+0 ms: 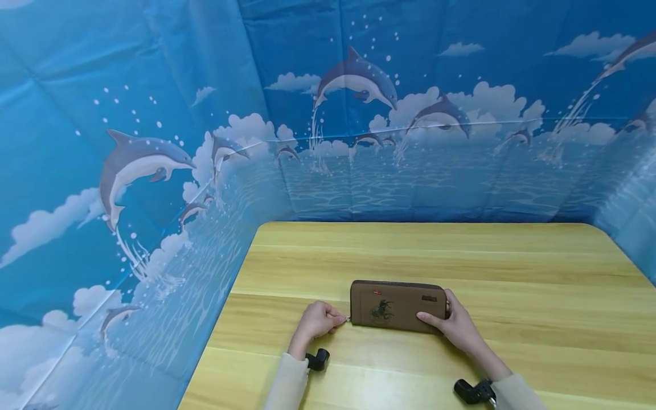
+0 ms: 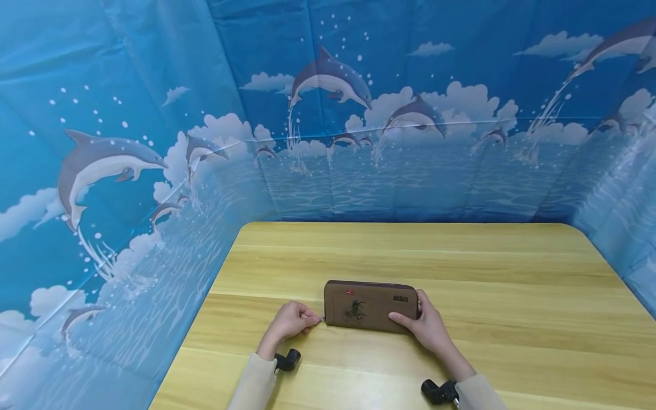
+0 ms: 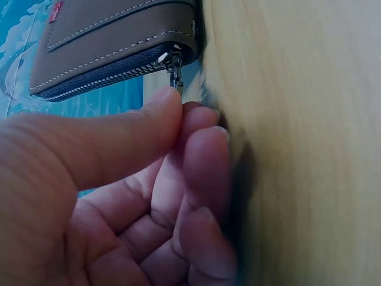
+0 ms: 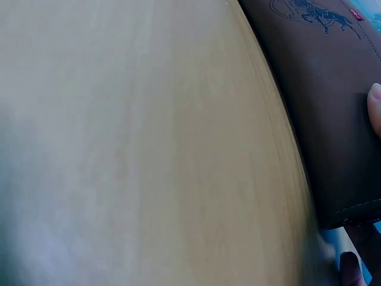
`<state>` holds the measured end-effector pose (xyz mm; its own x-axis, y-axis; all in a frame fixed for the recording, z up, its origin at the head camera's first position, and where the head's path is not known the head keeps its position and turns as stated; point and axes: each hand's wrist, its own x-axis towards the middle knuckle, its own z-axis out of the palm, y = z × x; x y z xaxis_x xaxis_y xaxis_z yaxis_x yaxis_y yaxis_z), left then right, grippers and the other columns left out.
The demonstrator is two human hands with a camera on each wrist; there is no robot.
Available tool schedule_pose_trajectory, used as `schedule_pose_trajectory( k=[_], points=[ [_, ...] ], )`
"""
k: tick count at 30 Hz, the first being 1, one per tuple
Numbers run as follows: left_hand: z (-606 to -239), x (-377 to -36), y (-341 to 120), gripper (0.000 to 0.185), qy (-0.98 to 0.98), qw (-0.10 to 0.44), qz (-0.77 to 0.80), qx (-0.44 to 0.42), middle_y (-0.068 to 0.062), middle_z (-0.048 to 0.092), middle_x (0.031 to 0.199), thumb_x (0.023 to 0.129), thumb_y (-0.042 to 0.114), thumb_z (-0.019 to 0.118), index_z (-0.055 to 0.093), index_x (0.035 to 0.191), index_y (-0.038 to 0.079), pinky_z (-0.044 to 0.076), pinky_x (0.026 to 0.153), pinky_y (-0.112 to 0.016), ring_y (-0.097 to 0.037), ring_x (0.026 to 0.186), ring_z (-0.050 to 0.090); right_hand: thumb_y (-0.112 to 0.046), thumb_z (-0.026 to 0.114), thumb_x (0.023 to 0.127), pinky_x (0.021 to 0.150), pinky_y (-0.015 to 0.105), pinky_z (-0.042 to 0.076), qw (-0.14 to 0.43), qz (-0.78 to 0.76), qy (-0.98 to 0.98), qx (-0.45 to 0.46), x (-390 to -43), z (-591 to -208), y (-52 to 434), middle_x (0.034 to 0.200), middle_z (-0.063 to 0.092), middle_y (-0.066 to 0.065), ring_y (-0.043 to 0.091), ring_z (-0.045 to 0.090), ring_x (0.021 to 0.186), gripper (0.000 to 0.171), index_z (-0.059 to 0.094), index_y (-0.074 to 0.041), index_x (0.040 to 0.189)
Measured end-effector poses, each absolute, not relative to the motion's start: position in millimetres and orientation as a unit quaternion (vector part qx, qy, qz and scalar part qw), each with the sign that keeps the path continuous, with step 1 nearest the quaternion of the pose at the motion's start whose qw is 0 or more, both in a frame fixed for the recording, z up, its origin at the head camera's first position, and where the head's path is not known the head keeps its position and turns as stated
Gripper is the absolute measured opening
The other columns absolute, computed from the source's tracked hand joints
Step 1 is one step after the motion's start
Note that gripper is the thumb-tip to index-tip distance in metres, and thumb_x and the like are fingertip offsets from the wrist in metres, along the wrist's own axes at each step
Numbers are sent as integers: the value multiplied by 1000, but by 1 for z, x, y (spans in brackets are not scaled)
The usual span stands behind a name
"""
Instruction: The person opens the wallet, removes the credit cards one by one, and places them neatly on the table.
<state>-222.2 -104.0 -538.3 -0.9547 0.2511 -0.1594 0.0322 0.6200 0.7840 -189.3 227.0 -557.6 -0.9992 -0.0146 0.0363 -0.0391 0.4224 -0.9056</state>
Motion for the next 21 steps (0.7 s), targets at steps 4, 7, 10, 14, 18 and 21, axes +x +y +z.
schedule_pose_trajectory(
  k=[4, 7, 10, 14, 18, 21],
  points=[
    [-537, -222, -106, 16, 900, 122, 408, 89, 1, 61, 57, 85, 21, 72, 71, 73, 11, 36, 43, -23, -10, 47, 51, -30, 77, 81, 65, 30, 47, 12, 532, -846, 26, -188, -557, 228, 94, 64, 8, 18, 61, 80, 58, 42, -7, 121],
    [-537, -222, -108, 20, 900, 126, 407, 95, 1, 61, 57, 86, 22, 72, 70, 71, 10, 36, 44, -24, -11, 48, 51, -31, 77, 80, 66, 29, 47, 14, 528, -848, 35, -187, -558, 229, 95, 63, 7, 17, 60, 81, 59, 42, -7, 122],
    [-538, -222, -109, 21, 895, 130, 415, 99, 1, 62, 59, 86, 22, 72, 69, 70, 8, 38, 45, -24, -11, 49, 53, -30, 77, 81, 68, 29, 48, 19, 530, -847, 42, -186, -558, 230, 97, 62, 7, 16, 59, 83, 58, 43, -7, 122],
    [-540, -224, -110, 22, 882, 136, 441, 94, -1, 63, 61, 85, 21, 73, 71, 70, 5, 41, 46, -24, -12, 49, 53, -30, 77, 81, 69, 29, 48, 21, 535, -843, 50, -185, -559, 230, 100, 61, 8, 16, 59, 85, 58, 43, -7, 122],
    [-542, -225, -111, 23, 873, 139, 460, 86, -2, 63, 60, 84, 20, 74, 70, 68, 3, 42, 45, -25, -12, 47, 50, -31, 77, 80, 71, 29, 48, 22, 531, -845, 50, -185, -560, 230, 101, 61, 8, 17, 59, 87, 59, 44, -7, 122],
    [-543, -225, -111, 24, 870, 140, 464, 86, -2, 61, 58, 83, 21, 74, 70, 67, 4, 42, 45, -25, -11, 46, 49, -32, 77, 80, 72, 29, 48, 21, 524, -850, 44, -184, -560, 230, 101, 61, 7, 17, 59, 88, 60, 44, -7, 123]
  ],
)
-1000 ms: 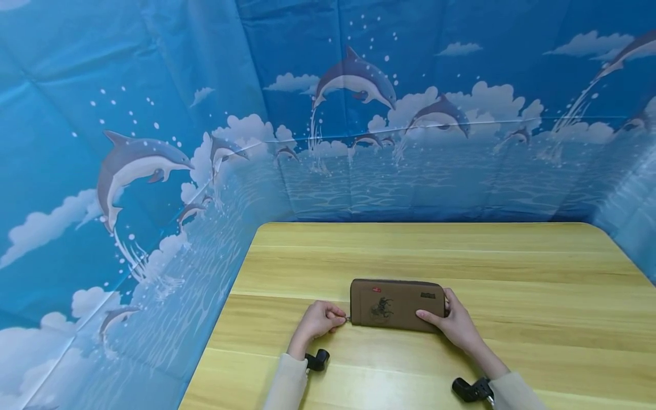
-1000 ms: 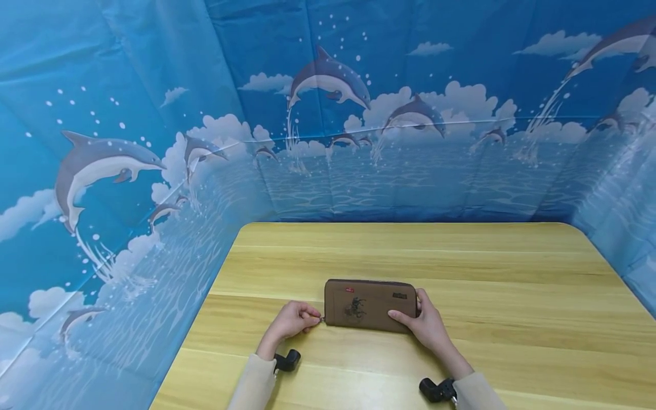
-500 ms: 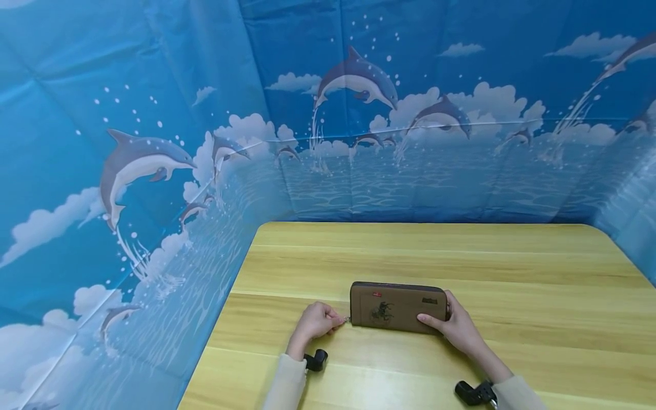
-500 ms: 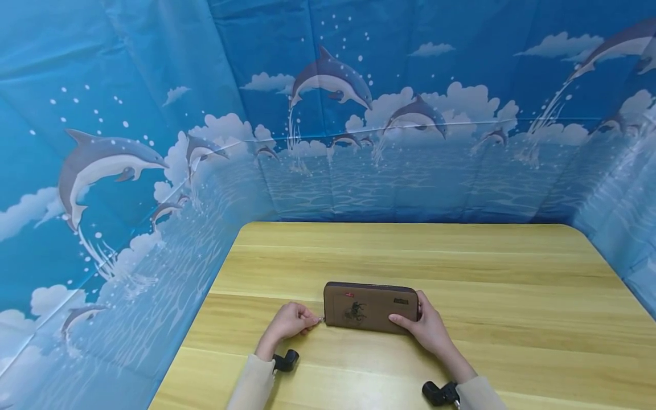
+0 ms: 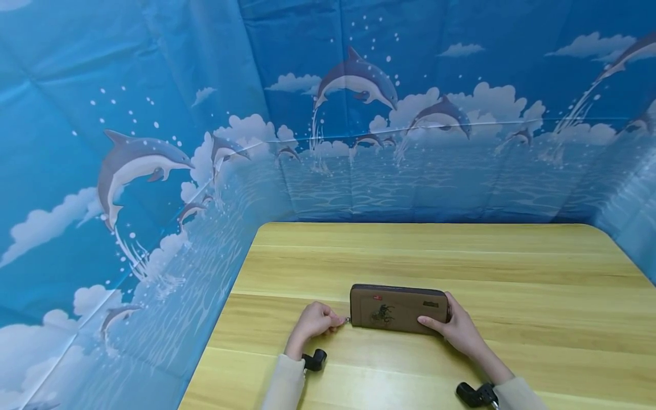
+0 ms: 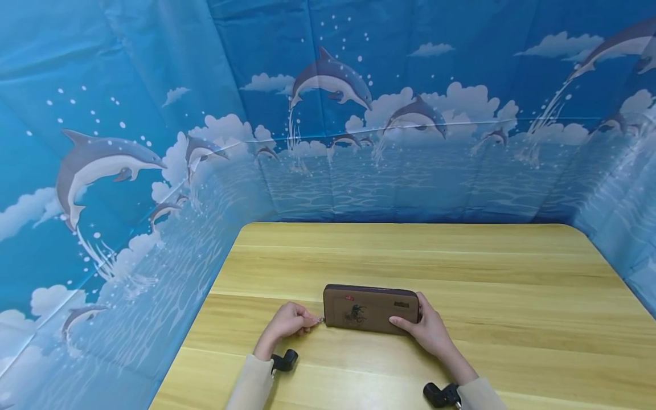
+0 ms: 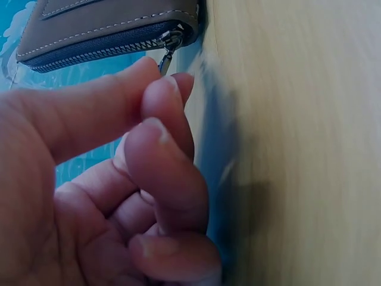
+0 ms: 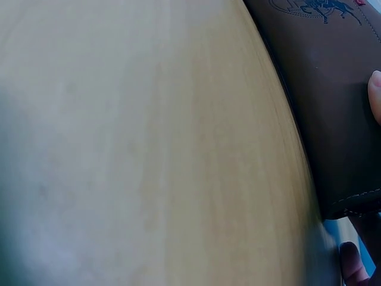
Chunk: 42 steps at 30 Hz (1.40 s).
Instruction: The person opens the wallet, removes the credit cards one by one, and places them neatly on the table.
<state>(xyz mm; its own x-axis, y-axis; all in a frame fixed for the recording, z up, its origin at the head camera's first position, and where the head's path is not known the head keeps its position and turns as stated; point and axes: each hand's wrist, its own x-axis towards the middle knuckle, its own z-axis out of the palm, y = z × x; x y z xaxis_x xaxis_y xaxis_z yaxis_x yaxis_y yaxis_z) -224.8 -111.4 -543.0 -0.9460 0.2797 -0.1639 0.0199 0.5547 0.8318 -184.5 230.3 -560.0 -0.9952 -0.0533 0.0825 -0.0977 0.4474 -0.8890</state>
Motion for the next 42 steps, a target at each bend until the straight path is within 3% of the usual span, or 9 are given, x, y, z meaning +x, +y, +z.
schedule_pose_trajectory(
  k=[9, 28, 42],
  points=[
    [-547, -223, -115, 37, 853, 160, 486, 101, 0, 59, 53, 93, 22, 61, 67, 63, 2, 38, 46, -21, -9, 44, 47, -32, 77, 80, 71, 30, 47, 16, 518, -854, 39, -180, -559, 229, 99, 61, 6, 18, 58, 87, 62, 43, -6, 125],
    [-547, -223, -113, 32, 831, 152, 525, 101, -4, 66, 64, 93, 16, 61, 70, 67, 0, 33, 45, -19, -9, 47, 44, -32, 77, 80, 70, 30, 48, 20, 526, -849, 45, -182, -559, 230, 99, 62, 6, 17, 60, 86, 62, 43, -7, 126],
    [-549, -222, -111, 31, 819, 130, 550, 95, -7, 68, 69, 93, 13, 60, 68, 66, -1, 36, 45, -18, -8, 49, 46, -31, 77, 80, 71, 30, 49, 33, 519, -853, 52, -184, -560, 231, 99, 62, 6, 17, 60, 87, 60, 45, -8, 125]
  ],
)
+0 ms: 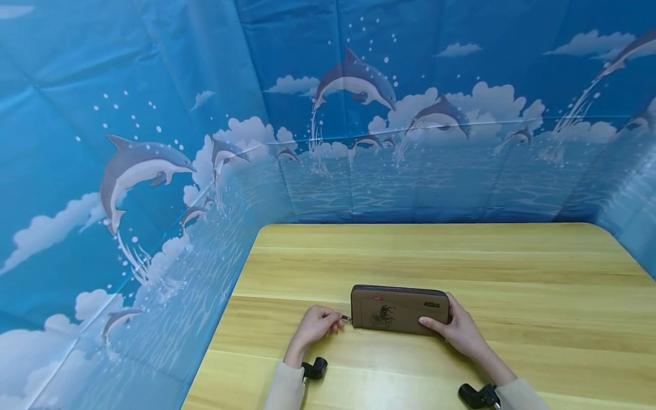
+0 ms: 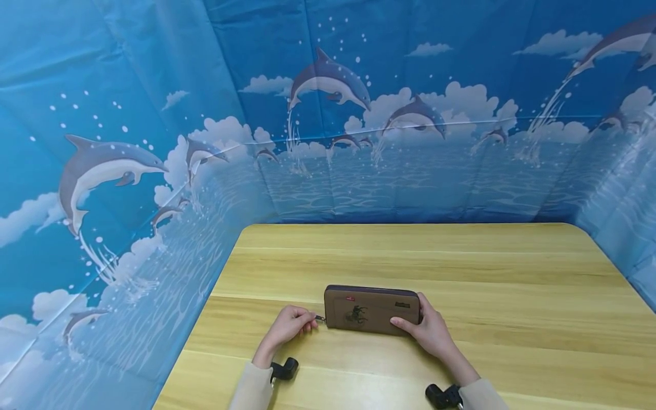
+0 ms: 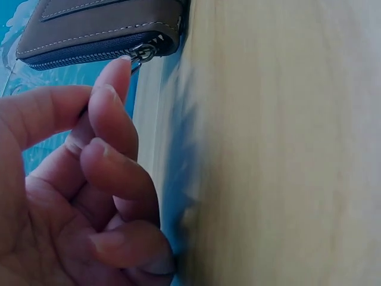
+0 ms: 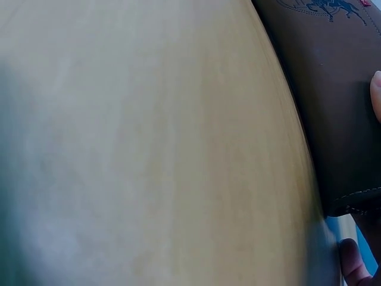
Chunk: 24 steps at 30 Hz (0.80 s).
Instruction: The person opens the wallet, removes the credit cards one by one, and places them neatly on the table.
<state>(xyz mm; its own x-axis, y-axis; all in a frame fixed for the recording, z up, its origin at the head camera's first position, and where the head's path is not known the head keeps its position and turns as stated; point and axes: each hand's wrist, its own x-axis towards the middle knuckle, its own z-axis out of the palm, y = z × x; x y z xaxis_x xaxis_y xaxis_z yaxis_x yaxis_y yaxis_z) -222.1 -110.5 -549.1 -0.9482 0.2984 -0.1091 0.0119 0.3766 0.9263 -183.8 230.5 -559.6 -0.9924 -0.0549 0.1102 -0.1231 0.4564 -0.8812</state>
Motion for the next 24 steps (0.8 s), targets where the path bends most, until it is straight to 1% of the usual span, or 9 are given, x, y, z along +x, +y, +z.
schedule_pose_trajectory(
  k=[7, 11, 16, 20, 24],
  points=[
    [-552, -221, -110, 31, 821, 123, 550, 93, -2, 64, 65, 94, 13, 58, 69, 68, 0, 31, 42, -18, -6, 46, 39, -33, 77, 79, 71, 30, 48, 43, 508, -859, 55, -184, -561, 230, 98, 62, 5, 17, 59, 86, 60, 46, -9, 124],
    [-553, -222, -111, 31, 822, 122, 548, 98, -2, 62, 64, 94, 14, 57, 69, 69, 1, 30, 43, -18, -6, 46, 37, -34, 77, 79, 70, 31, 48, 46, 498, -864, 52, -185, -562, 230, 97, 62, 5, 19, 59, 86, 60, 46, -8, 123],
    [-552, -223, -112, 33, 824, 119, 543, 108, -2, 61, 63, 95, 15, 56, 68, 69, -1, 28, 43, -19, -7, 46, 36, -37, 77, 79, 74, 37, 48, 52, 481, -874, 46, -186, -561, 230, 98, 62, 5, 21, 58, 89, 65, 45, -7, 127],
    [-550, -223, -112, 32, 822, 119, 547, 109, -3, 62, 64, 95, 15, 56, 68, 69, -1, 28, 43, -19, -7, 47, 36, -39, 76, 79, 75, 41, 47, 54, 473, -878, 44, -186, -561, 230, 99, 62, 6, 23, 58, 90, 67, 44, -5, 128],
    [-550, -224, -111, 31, 815, 122, 557, 102, -3, 61, 64, 95, 16, 57, 69, 71, 0, 30, 44, -19, -7, 49, 38, -39, 76, 79, 75, 41, 47, 54, 471, -879, 45, -186, -561, 231, 98, 63, 6, 22, 58, 89, 68, 44, -5, 129]
  ],
)
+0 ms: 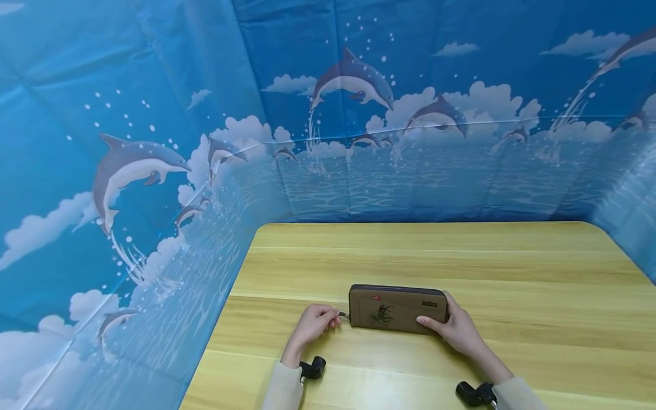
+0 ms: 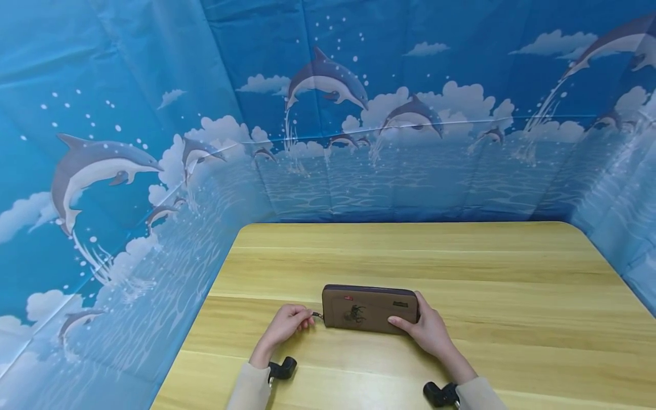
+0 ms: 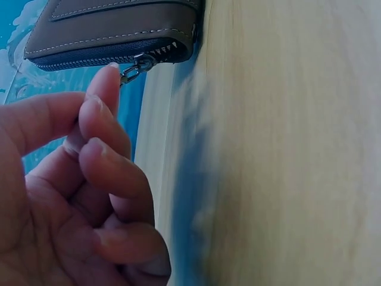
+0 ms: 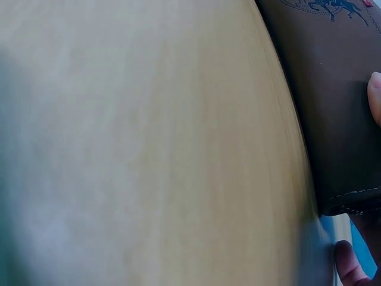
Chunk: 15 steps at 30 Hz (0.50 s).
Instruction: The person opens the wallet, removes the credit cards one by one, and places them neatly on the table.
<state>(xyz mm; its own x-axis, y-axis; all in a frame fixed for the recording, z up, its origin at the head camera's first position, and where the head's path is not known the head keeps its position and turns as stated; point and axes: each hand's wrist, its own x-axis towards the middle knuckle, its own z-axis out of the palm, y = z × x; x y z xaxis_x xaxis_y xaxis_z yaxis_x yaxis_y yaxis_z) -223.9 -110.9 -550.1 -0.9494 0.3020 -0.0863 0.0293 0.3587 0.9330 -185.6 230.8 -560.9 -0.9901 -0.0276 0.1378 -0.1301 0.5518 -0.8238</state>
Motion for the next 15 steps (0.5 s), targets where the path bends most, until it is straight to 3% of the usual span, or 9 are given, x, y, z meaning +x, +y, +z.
schedule_pose_trajectory(
  k=[8, 15],
  points=[
    [-548, -223, -111, 31, 811, 115, 564, 101, -3, 59, 63, 95, 17, 57, 69, 73, -2, 31, 45, -19, -10, 51, 42, -36, 77, 79, 70, 34, 48, 65, 470, -879, 54, -183, -561, 231, 93, 62, 3, 20, 59, 84, 60, 47, -7, 124],
    [-546, -227, -111, 31, 809, 108, 568, 102, -7, 60, 65, 95, 16, 56, 69, 75, -3, 32, 43, -19, -10, 52, 43, -36, 77, 80, 71, 37, 48, 68, 465, -881, 51, -182, -560, 230, 94, 63, 3, 20, 59, 85, 61, 47, -7, 125]
  ],
)
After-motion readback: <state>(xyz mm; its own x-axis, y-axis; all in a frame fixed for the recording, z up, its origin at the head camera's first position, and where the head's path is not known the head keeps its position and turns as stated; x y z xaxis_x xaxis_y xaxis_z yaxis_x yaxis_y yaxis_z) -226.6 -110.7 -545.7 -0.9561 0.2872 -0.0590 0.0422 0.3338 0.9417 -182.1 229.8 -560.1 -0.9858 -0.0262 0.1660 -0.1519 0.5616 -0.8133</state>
